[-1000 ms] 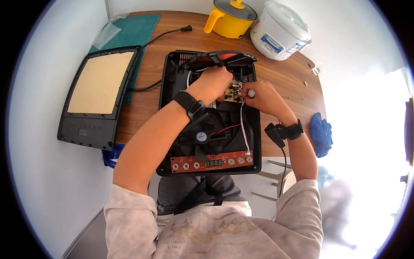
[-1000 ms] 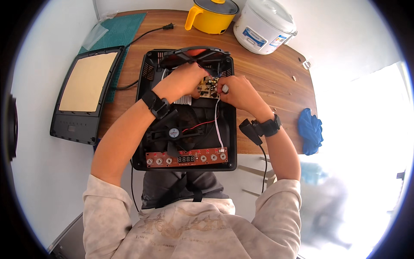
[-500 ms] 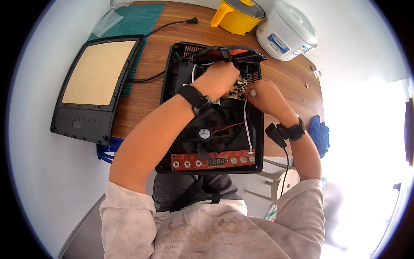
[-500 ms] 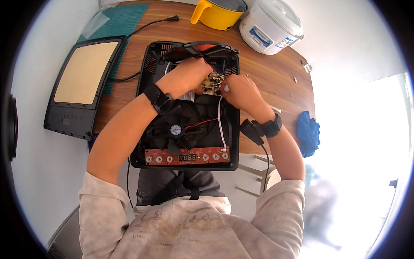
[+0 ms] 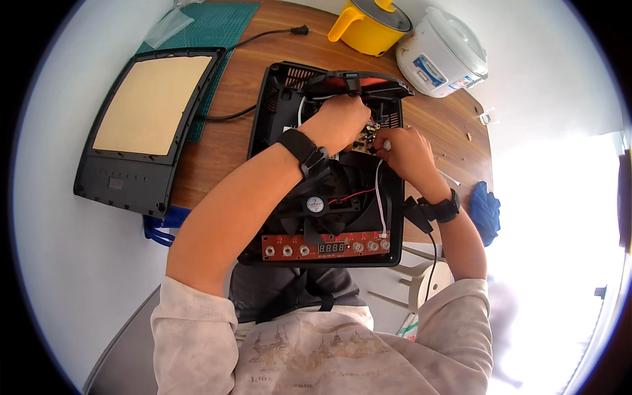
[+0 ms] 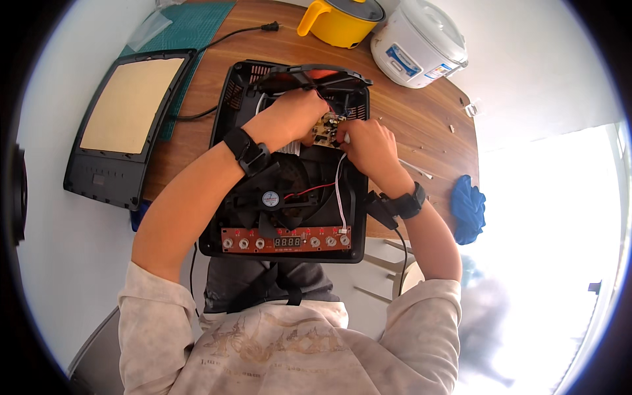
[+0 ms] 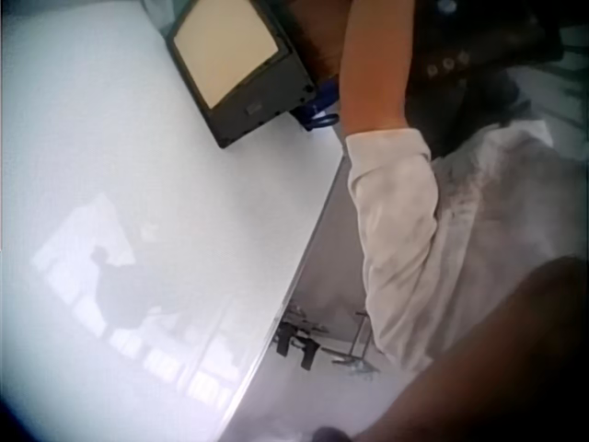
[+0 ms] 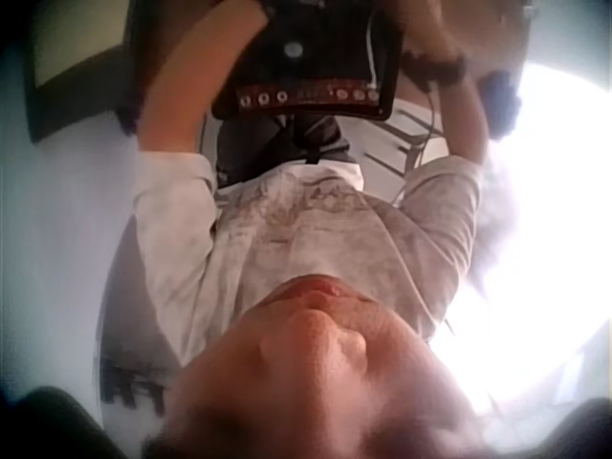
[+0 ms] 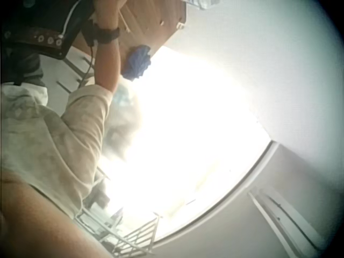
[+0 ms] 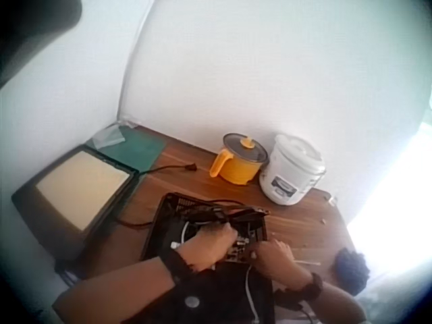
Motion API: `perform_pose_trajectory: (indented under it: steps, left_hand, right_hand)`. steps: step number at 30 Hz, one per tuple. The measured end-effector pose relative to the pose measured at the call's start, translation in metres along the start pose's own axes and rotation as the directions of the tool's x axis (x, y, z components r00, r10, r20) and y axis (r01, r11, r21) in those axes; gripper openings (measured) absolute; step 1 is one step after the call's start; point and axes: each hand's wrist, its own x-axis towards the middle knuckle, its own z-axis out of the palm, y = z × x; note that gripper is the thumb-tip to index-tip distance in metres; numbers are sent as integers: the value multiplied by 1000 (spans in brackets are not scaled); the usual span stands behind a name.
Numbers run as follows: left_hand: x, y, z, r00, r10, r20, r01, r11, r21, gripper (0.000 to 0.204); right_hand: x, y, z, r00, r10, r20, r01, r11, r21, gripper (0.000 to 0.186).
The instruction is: The person uses a screwdriver to work on the internal components of an open electronic device, likely a rice cooker. They repeatedly tighten and loosen screws on the circuit board and control panel while manipulating wires.
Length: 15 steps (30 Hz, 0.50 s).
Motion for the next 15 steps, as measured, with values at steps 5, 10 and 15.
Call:
perform_pose_trajectory:
  steps: [5,10,15]
  left_hand:
    - [1,1,-3,1000,-8,22,8,1000,10,42]
    - [-1,1,-5,1000,-3,0,3,1000,2,43]
    - [-2,2,-6,999,-3,42,3,1000,4,42]
  right_hand:
    - [-7,-7,1,999,33,-20,-34,999,-39,12]
    - [-6,-1,1,1000,-4,-19,3,997,-71,10]
    - [-4,2,-1,999,-21,27,22,998,-57,8]
